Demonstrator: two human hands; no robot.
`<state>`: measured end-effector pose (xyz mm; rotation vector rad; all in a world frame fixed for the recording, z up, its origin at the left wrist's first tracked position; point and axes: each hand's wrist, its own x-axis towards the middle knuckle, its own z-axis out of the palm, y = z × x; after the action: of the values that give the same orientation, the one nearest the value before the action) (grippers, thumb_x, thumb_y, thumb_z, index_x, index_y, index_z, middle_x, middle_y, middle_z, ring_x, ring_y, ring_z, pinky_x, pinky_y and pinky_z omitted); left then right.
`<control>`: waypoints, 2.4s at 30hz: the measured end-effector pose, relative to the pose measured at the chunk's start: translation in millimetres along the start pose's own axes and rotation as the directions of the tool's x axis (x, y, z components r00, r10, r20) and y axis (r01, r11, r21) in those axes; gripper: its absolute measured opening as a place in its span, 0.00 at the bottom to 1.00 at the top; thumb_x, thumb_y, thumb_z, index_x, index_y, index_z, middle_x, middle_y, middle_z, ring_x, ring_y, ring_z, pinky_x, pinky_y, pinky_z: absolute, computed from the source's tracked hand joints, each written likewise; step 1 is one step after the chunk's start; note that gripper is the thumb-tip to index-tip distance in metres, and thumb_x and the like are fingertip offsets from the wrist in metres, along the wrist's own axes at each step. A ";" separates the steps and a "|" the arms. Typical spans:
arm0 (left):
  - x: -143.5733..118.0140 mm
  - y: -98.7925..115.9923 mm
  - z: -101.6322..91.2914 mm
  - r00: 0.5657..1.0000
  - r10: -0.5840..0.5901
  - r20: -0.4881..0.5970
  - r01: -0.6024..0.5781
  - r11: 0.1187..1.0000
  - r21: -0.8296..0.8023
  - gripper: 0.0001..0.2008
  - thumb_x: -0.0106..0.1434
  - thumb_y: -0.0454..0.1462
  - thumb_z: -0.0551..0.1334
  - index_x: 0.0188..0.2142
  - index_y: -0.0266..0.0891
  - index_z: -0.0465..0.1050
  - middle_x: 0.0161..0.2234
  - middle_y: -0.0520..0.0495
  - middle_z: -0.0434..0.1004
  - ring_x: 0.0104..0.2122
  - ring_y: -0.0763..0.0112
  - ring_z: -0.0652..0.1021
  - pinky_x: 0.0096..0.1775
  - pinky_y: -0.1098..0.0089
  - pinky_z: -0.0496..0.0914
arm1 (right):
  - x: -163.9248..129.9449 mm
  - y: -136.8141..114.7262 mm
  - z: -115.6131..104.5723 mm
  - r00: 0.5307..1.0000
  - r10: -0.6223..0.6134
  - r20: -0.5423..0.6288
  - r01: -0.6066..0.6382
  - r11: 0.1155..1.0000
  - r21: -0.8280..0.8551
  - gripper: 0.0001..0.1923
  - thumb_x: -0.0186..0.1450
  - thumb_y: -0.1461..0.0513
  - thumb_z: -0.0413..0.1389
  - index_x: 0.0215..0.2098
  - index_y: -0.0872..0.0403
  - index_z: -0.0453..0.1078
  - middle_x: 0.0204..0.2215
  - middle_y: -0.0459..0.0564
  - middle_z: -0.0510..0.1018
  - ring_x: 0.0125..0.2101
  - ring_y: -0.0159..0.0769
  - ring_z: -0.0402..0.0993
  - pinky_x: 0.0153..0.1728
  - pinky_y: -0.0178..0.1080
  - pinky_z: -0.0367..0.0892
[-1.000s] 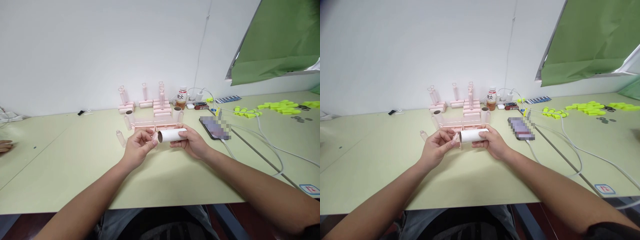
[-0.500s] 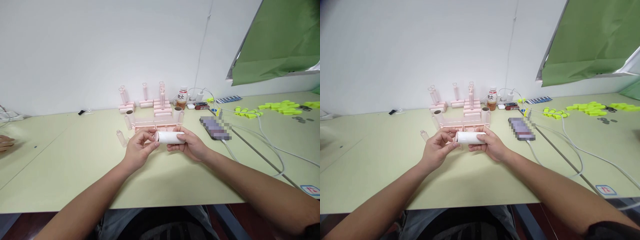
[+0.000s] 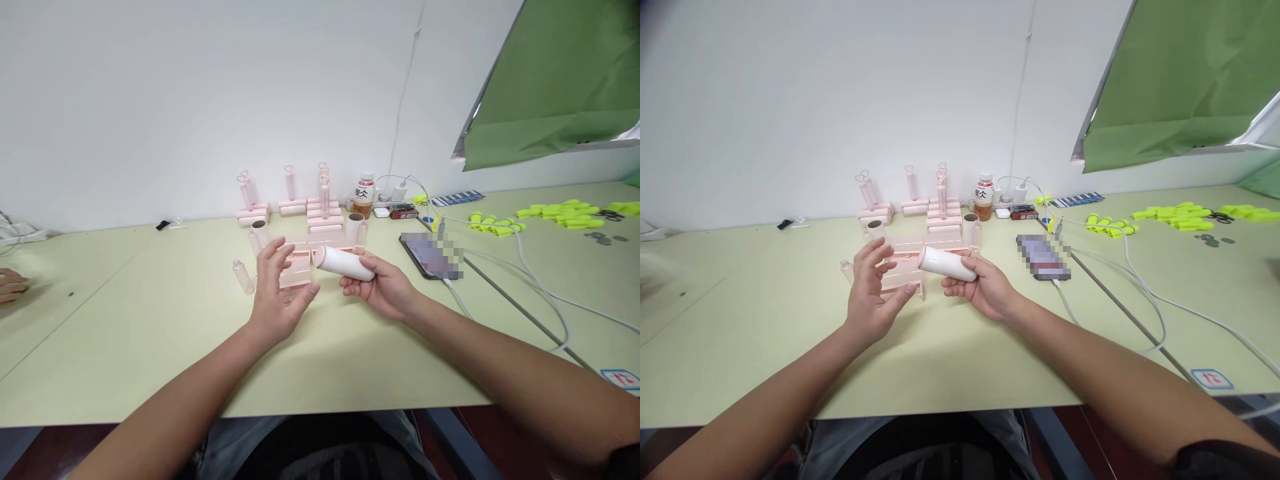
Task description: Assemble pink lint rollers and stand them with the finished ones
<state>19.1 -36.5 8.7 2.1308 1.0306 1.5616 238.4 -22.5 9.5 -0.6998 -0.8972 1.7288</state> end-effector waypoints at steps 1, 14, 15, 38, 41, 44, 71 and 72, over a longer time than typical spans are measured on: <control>-0.6 0.6 0.6 1.000 0.025 0.001 -0.025 1.000 0.019 0.33 0.60 0.39 0.67 0.61 0.48 0.57 0.62 0.38 0.55 0.56 0.58 0.68 0.51 0.56 0.71 | 0.2 -0.1 -0.6 1.000 -0.006 0.004 0.006 1.000 0.003 0.12 0.66 0.60 0.53 0.47 0.54 0.66 0.34 0.51 0.77 0.28 0.35 0.78 0.29 0.37 0.76; 3.3 -7.5 2.9 0.965 -0.189 0.180 0.218 0.964 -0.155 0.29 0.61 0.37 0.65 0.59 0.44 0.57 0.51 0.40 0.70 0.42 0.68 0.74 0.36 0.70 0.74 | -10.7 -11.3 0.3 0.962 0.005 0.273 -0.004 1.000 -0.001 0.23 0.61 0.57 0.60 0.54 0.52 0.66 0.51 0.56 0.75 0.45 0.47 0.78 0.46 0.49 0.72; 3.3 -8.3 2.6 0.958 -0.200 0.206 0.239 0.953 -0.186 0.30 0.61 0.37 0.64 0.60 0.44 0.56 0.50 0.41 0.71 0.41 0.68 0.74 0.36 0.69 0.74 | -12.9 -11.9 1.5 0.955 0.011 0.298 -0.005 1.000 -0.020 0.25 0.61 0.56 0.61 0.56 0.50 0.65 0.54 0.55 0.73 0.46 0.47 0.78 0.47 0.49 0.71; 11.3 -8.3 -15.5 0.595 -0.424 0.683 -0.167 0.766 0.621 0.09 0.64 0.38 0.53 0.34 0.39 0.71 0.36 0.41 0.77 0.36 0.57 0.77 0.35 0.62 0.68 | -3.1 -4.8 -4.6 0.981 -0.008 0.191 -0.014 0.994 0.113 0.27 0.61 0.44 0.57 0.47 0.55 0.71 0.46 0.58 0.79 0.42 0.50 0.78 0.42 0.52 0.73; 12.7 -8.1 -17.8 0.577 -0.470 0.668 0.027 0.829 0.559 0.09 0.65 0.41 0.54 0.34 0.40 0.69 0.35 0.42 0.77 0.33 0.59 0.77 0.33 0.64 0.69 | -2.8 -9.2 -3.9 0.979 0.036 0.200 -0.065 0.988 0.138 0.30 0.65 0.40 0.47 0.47 0.56 0.69 0.42 0.60 0.80 0.38 0.49 0.80 0.37 0.49 0.73; 15.4 -6.7 -18.9 0.484 -0.607 0.631 0.434 0.792 0.429 0.12 0.66 0.45 0.52 0.46 0.43 0.64 0.29 0.47 0.75 0.24 0.65 0.75 0.24 0.68 0.68 | -3.2 -13.1 -4.2 0.970 0.094 0.225 -0.133 0.977 0.166 0.36 0.67 0.37 0.36 0.47 0.57 0.67 0.39 0.61 0.80 0.35 0.50 0.80 0.31 0.45 0.73; -5.2 16.6 25.8 0.838 -0.456 0.299 0.537 0.787 -0.304 0.17 0.70 0.52 0.50 0.50 0.45 0.57 0.28 0.55 0.63 0.25 0.74 0.68 0.27 0.73 0.66 | -10.9 27.1 9.6 0.747 0.466 0.474 -0.502 0.863 -0.057 0.40 0.66 0.36 0.34 0.59 0.55 0.60 0.44 0.61 0.79 0.41 0.46 0.79 0.48 0.53 0.66; -6.5 16.4 26.4 0.841 -0.445 0.308 0.532 0.784 -0.319 0.18 0.69 0.52 0.50 0.50 0.45 0.56 0.28 0.55 0.64 0.24 0.74 0.68 0.26 0.73 0.66 | -11.3 28.6 10.5 0.765 0.434 0.475 -0.477 0.878 -0.035 0.37 0.66 0.37 0.37 0.58 0.54 0.61 0.44 0.59 0.79 0.41 0.46 0.79 0.47 0.52 0.68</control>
<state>48.4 -48.1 4.8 1.5464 0.9913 1.1317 218.7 -41.5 -8.0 -0.4604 -1.0226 2.4370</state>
